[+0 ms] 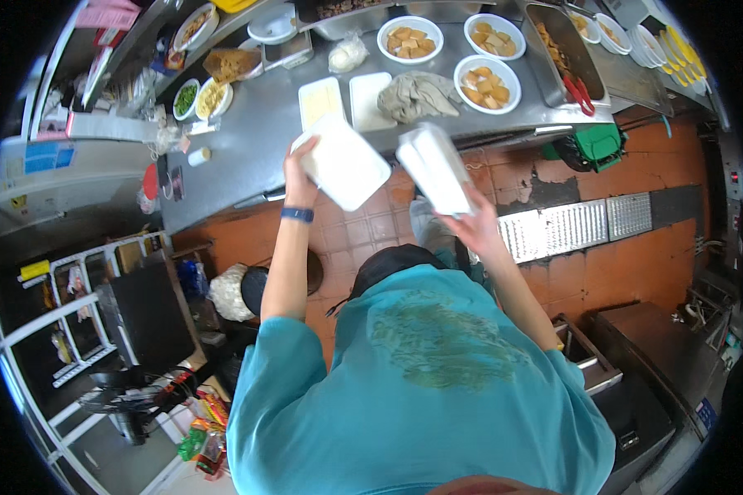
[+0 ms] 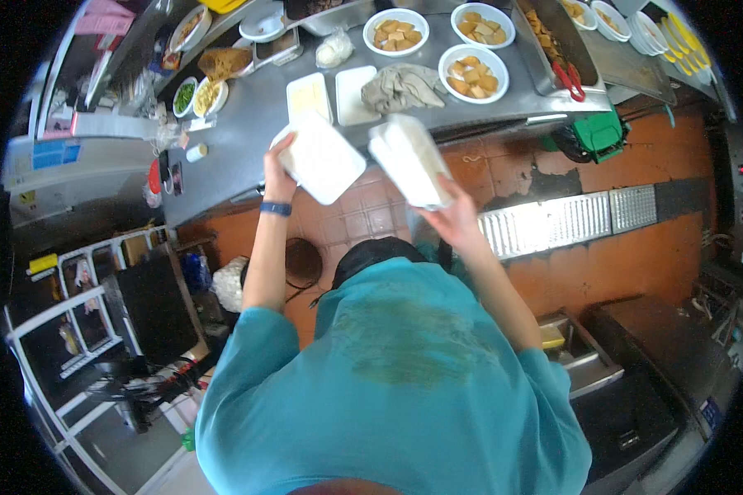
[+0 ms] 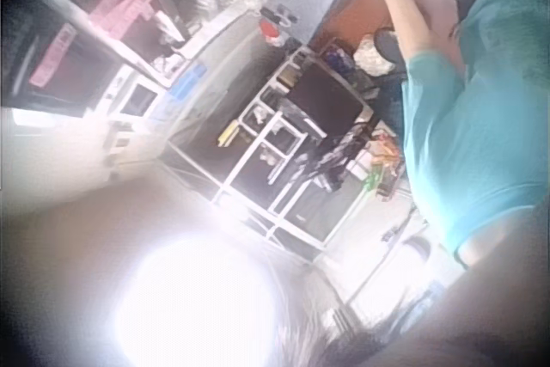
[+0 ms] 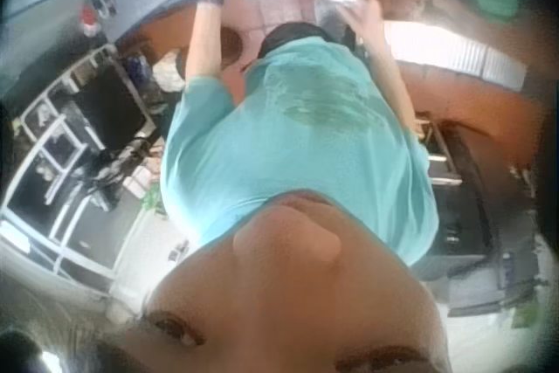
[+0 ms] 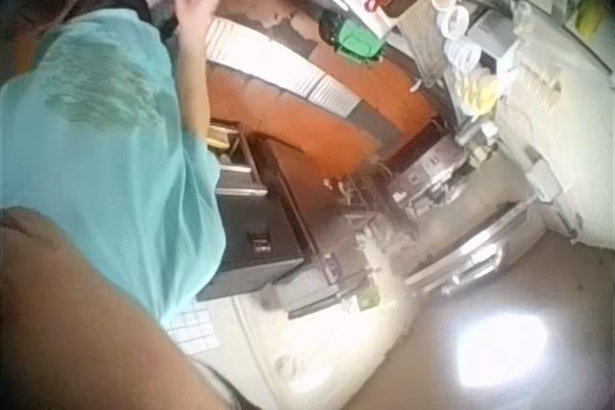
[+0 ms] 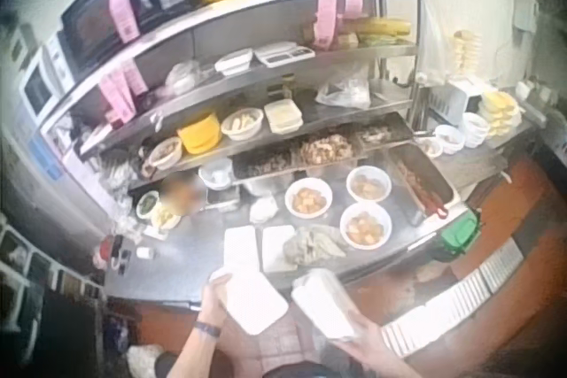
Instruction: The person assembles two food orders in a commercial kitchen. They place cooked items into bowls using tongs, add sauce from a pot with a ladle, and top with chopped green onions. The person then covers the bowls with yellow lids and places them into a microwave.
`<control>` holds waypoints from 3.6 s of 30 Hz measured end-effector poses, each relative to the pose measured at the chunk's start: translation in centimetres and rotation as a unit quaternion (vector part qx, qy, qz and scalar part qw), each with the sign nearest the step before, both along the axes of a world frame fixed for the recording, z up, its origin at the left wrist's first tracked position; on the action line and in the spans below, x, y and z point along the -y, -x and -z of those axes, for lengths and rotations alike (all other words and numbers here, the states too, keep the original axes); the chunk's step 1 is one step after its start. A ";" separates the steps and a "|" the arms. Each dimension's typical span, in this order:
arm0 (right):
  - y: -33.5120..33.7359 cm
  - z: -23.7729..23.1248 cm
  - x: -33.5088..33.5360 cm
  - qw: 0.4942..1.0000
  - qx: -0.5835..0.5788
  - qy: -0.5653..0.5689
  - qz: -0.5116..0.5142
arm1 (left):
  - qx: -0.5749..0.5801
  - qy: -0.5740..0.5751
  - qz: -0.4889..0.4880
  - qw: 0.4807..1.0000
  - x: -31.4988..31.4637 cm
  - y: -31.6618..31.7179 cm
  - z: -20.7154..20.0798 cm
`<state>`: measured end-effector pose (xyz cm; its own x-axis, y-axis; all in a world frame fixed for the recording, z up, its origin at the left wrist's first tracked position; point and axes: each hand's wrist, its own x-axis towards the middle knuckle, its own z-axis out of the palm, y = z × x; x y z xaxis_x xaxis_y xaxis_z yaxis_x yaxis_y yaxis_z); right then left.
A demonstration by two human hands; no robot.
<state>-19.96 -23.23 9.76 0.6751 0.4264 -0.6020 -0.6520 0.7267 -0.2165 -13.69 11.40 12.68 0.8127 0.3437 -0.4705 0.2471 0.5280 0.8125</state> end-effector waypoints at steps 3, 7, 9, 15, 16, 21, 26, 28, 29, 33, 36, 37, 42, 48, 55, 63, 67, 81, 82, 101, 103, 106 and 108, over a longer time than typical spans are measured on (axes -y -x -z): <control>-6.3 2.8 -8.5 0.997 -0.019 -0.066 -0.040 | -0.040 0.025 -0.054 0.997 -1.8 -0.1 -1.7; -12.3 5.4 -14.2 0.994 -0.111 0.021 0.006 | -0.060 0.003 -0.083 0.995 -3.5 -0.8 -4.1; -13.8 6.5 -13.3 0.988 -0.120 0.058 0.074 | -0.057 0.023 -0.077 0.995 -4.1 -1.3 -4.6; -15.3 7.8 -8.0 0.961 0.015 0.227 0.156 | -0.073 0.061 -0.030 0.995 -4.7 -6.7 -1.5; -15.2 7.5 -7.7 0.953 0.004 0.255 0.163 | -0.088 0.053 -0.011 0.995 -4.5 -8.5 -0.6; -13.4 4.0 -6.0 0.956 0.011 0.240 0.169 | -0.084 -0.019 0.176 0.981 -1.1 -17.9 4.1; -9.3 0.3 -4.7 0.958 0.020 0.202 0.202 | -0.162 -0.071 0.281 0.943 0.4 -23.2 7.7; -8.5 -0.7 -5.1 0.964 0.027 0.201 0.174 | -0.096 -0.193 0.311 0.926 -0.1 -23.5 9.2; -8.5 -1.1 -5.6 0.964 0.045 0.206 0.163 | -0.057 -0.253 0.326 0.909 -0.4 -23.7 9.8; -11.1 -1.5 -9.4 0.960 0.088 0.237 0.119 | 0.097 -0.473 0.341 0.806 -2.6 -24.0 11.2; -14.5 -1.2 -13.3 0.941 0.066 0.314 0.111 | 0.068 -0.393 0.254 0.881 -2.9 -23.6 10.4; -15.7 -0.9 -14.7 0.932 0.097 0.321 0.134 | 0.089 -0.390 0.199 0.895 -3.2 -22.9 9.9; -19.4 -0.6 -17.8 0.646 0.246 0.695 -0.198 | 0.065 -0.188 0.269 0.942 -1.8 -17.1 7.3; -20.5 0.3 -17.7 0.572 0.313 0.725 -0.221 | 0.047 -0.253 0.222 0.940 1.3 -14.4 7.0; -19.7 3.7 -12.2 0.812 0.298 0.495 -0.086 | 0.109 -0.202 0.146 0.962 3.3 -13.4 7.5; -18.9 12.5 3.4 0.839 -0.087 0.529 0.090 | 0.119 -0.344 0.032 0.931 0.1 -11.6 4.3; -19.4 17.0 3.8 0.818 -0.033 0.551 0.165 | 0.146 -0.346 0.005 0.927 -0.4 -11.0 1.1; -15.4 -0.4 0.6 0.845 0.179 0.501 0.059 | 0.062 -0.015 0.268 0.961 8.1 -14.2 -4.0; -15.5 -2.8 -0.2 0.849 0.182 0.495 0.035 | 0.031 0.049 0.281 0.958 9.0 -14.4 -4.4; -57.9 -5.0 29.6 0.114 0.314 0.938 -0.091 | 0.101 0.191 -0.045 0.975 12.7 -15.9 -2.3; -62.4 -1.5 32.1 0.138 0.321 0.916 -0.199 | 0.096 0.184 -0.067 0.976 14.3 -15.5 -2.5; -66.7 2.7 34.3 0.182 0.369 0.844 -0.344 | 0.058 0.167 -0.094 0.980 17.1 -14.9 -2.5; -68.4 4.5 33.8 0.263 0.421 0.779 -0.384 | 0.089 0.140 -0.098 0.981 18.6 -14.7 -2.4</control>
<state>48.47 -57.04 5.25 0.9238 0.3099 -0.2250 0.2775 -0.9466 -0.1644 0.98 -7.20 15.08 0.8212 0.3799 -0.4259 -0.0140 0.7595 0.6504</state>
